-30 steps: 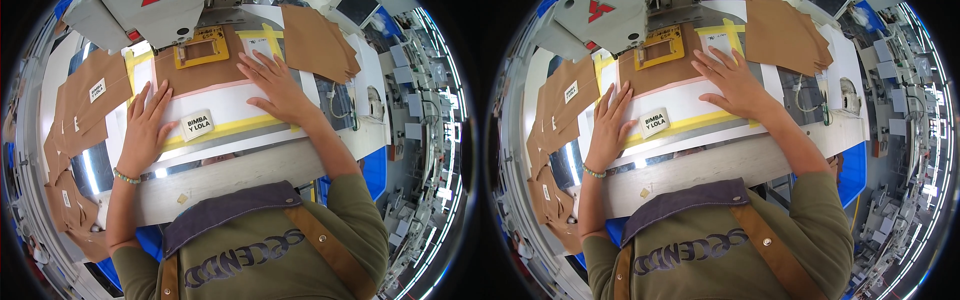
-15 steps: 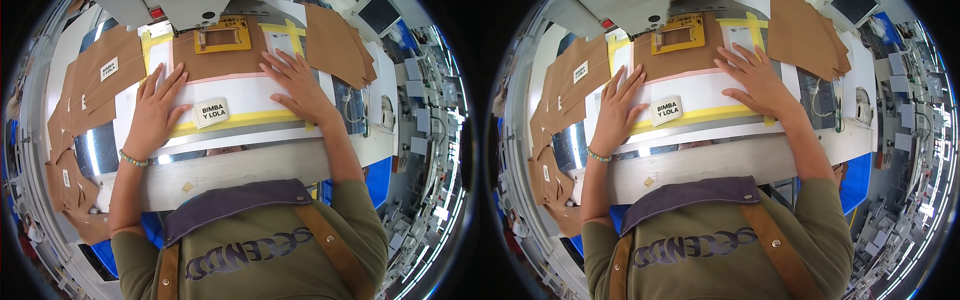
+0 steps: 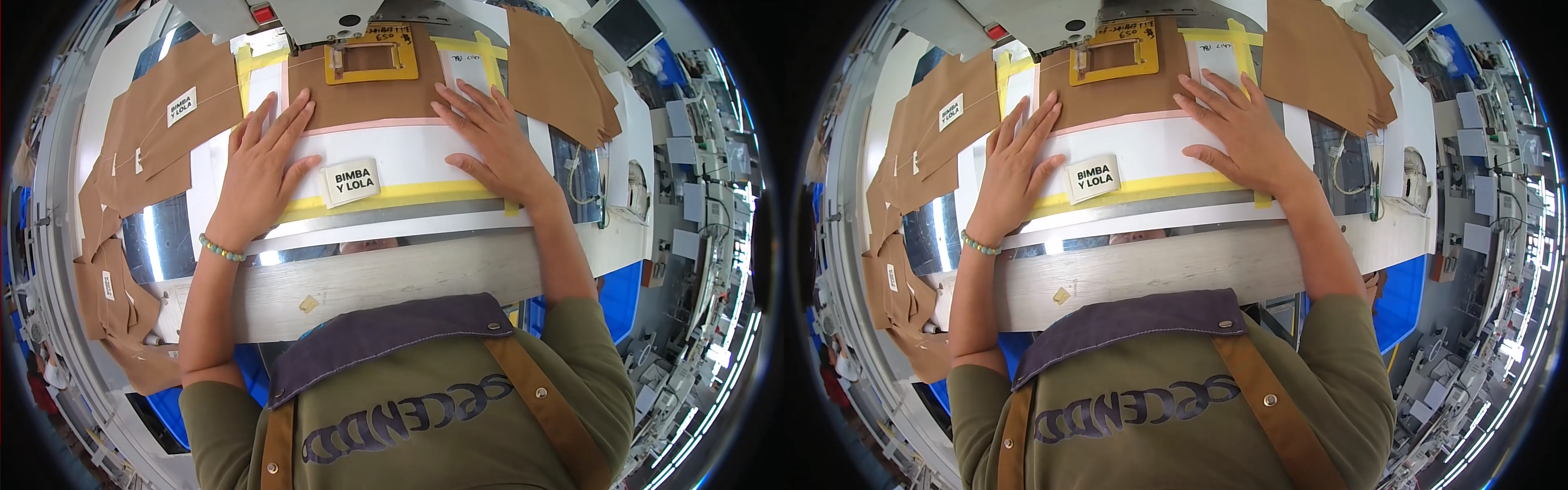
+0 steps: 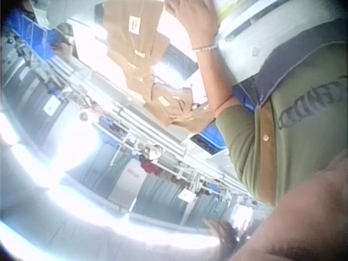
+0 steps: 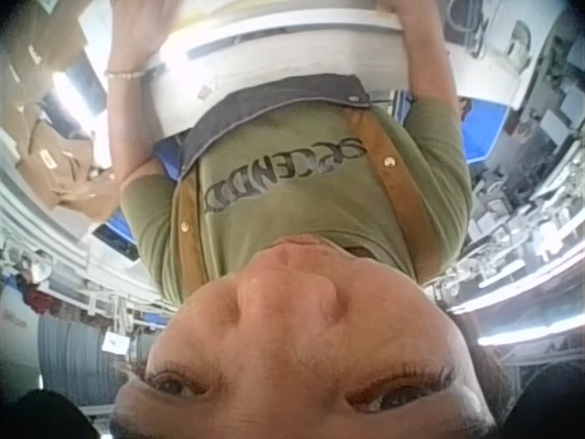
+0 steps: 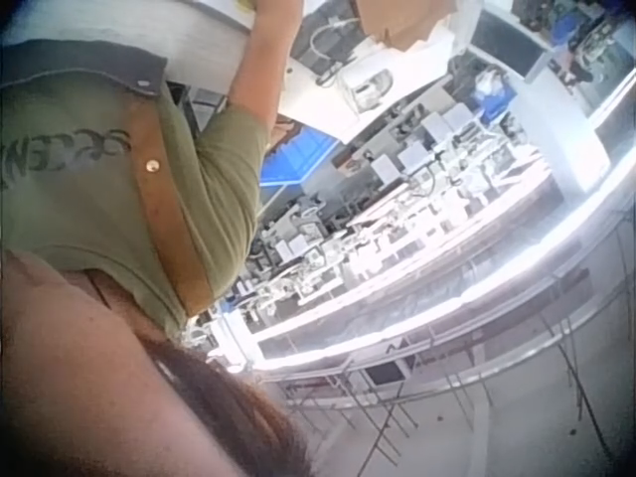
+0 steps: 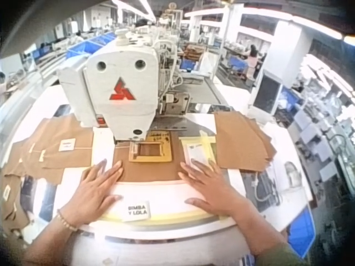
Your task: The recorder is sewing branded leather labels onto brown leather pieces using an industrial sewing machine.
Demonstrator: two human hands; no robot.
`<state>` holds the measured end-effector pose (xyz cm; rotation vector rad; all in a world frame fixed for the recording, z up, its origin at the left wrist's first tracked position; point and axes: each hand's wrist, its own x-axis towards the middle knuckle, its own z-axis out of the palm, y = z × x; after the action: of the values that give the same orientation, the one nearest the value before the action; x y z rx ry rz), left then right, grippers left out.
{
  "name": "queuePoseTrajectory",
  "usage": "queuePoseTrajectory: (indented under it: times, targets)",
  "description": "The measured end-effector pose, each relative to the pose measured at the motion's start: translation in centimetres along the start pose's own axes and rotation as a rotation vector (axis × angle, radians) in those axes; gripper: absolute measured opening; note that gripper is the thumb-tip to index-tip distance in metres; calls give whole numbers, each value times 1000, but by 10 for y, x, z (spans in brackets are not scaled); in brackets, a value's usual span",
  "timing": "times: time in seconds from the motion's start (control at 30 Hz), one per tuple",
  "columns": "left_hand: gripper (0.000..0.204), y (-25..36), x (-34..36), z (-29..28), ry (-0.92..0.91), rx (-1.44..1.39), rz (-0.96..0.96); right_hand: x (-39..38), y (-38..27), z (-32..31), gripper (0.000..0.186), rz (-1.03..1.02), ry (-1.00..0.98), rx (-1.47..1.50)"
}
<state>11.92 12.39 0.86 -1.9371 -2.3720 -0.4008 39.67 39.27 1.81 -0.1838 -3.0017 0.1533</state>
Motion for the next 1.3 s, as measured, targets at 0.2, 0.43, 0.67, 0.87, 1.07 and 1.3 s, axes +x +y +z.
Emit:
queuePoseTrajectory:
  times: [0.2, 0.43, 0.67, 0.87, 1.07, 1.3]
  targets:
    - [69, -1, 3, 5, 20, 12, -5, 1, -1, 0, 72, 2, 1, -26]
    - [68, -4, 9, 7, 43, -4, 17, 1, -3, -2, 72, 10, 6, -24]
    - [70, -3, 4, 4, 4, 34, 11, 1, -4, -2, 72, 16, 12, -32]
    - [71, 3, -2, -5, 85, -79, 4, 1, -2, -1, 72, 15, 21, 7]
    - [70, 2, -1, -8, -36, -17, 42, 2, -4, -4, 72, -34, 28, 20]
    - [69, 1, 3, -5, -27, -24, 35, 3, -5, -1, 74, -8, -21, -19]
